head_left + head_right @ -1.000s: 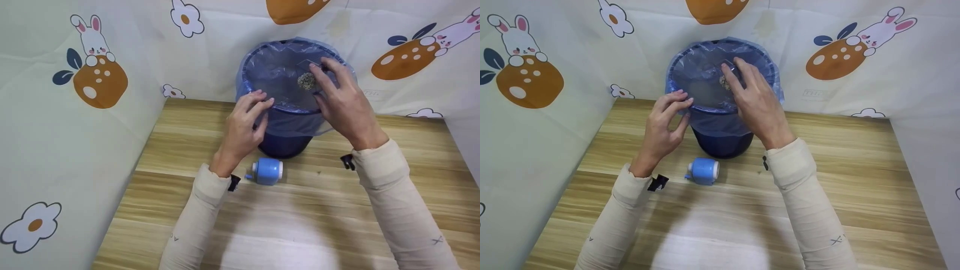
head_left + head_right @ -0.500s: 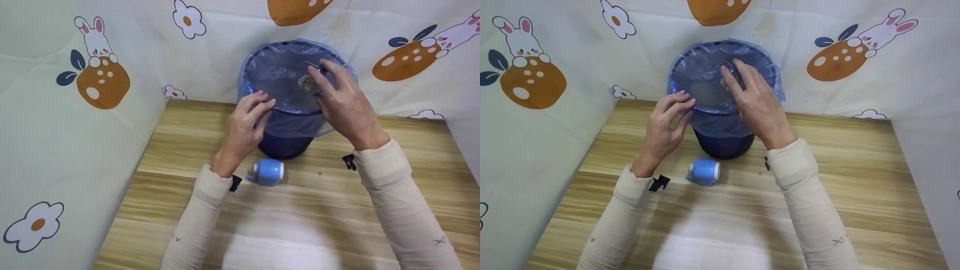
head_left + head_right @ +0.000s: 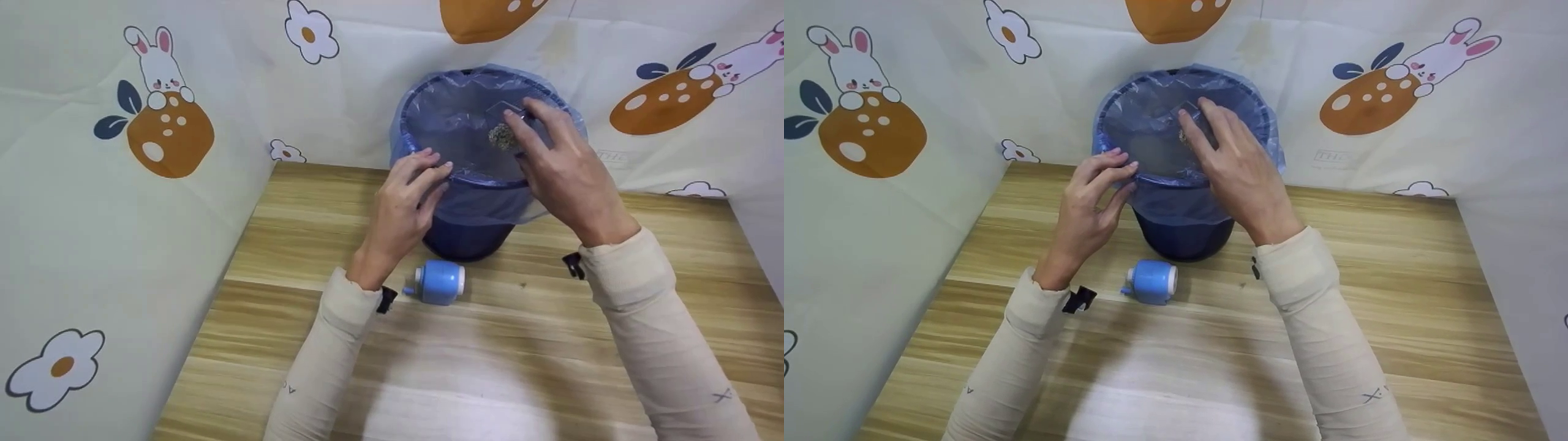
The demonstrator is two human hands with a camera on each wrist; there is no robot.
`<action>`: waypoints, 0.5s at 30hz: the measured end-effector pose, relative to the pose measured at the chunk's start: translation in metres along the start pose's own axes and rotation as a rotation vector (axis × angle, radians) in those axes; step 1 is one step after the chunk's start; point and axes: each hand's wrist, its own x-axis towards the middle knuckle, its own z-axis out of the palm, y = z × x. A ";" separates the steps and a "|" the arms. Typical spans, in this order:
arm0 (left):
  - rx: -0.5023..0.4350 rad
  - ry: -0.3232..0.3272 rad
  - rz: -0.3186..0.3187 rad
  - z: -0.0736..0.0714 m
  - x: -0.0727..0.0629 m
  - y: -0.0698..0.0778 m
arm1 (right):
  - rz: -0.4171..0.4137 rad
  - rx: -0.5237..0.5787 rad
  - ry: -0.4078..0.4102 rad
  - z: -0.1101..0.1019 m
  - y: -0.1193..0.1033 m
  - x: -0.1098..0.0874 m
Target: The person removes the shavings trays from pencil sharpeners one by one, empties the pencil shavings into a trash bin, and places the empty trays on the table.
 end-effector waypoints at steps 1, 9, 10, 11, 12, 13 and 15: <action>0.000 0.000 0.000 0.000 0.000 0.000 | -0.001 0.003 0.002 0.000 0.000 0.000; 0.001 0.001 0.000 0.001 0.000 0.000 | -0.020 -0.012 0.007 -0.001 0.000 -0.002; 0.004 -0.001 -0.001 0.001 0.000 0.001 | -0.021 -0.011 0.008 -0.002 0.000 -0.002; 0.004 -0.001 -0.001 0.001 0.000 0.001 | -0.023 -0.009 0.010 -0.002 0.000 -0.002; 0.003 -0.001 -0.001 0.001 0.000 0.001 | -0.026 -0.008 0.011 -0.002 0.001 -0.002; 0.002 0.001 0.000 0.001 0.000 0.000 | -0.028 -0.006 0.012 -0.002 0.001 -0.003; 0.001 0.007 0.002 0.001 0.000 0.000 | -0.037 -0.006 0.013 -0.002 0.001 -0.003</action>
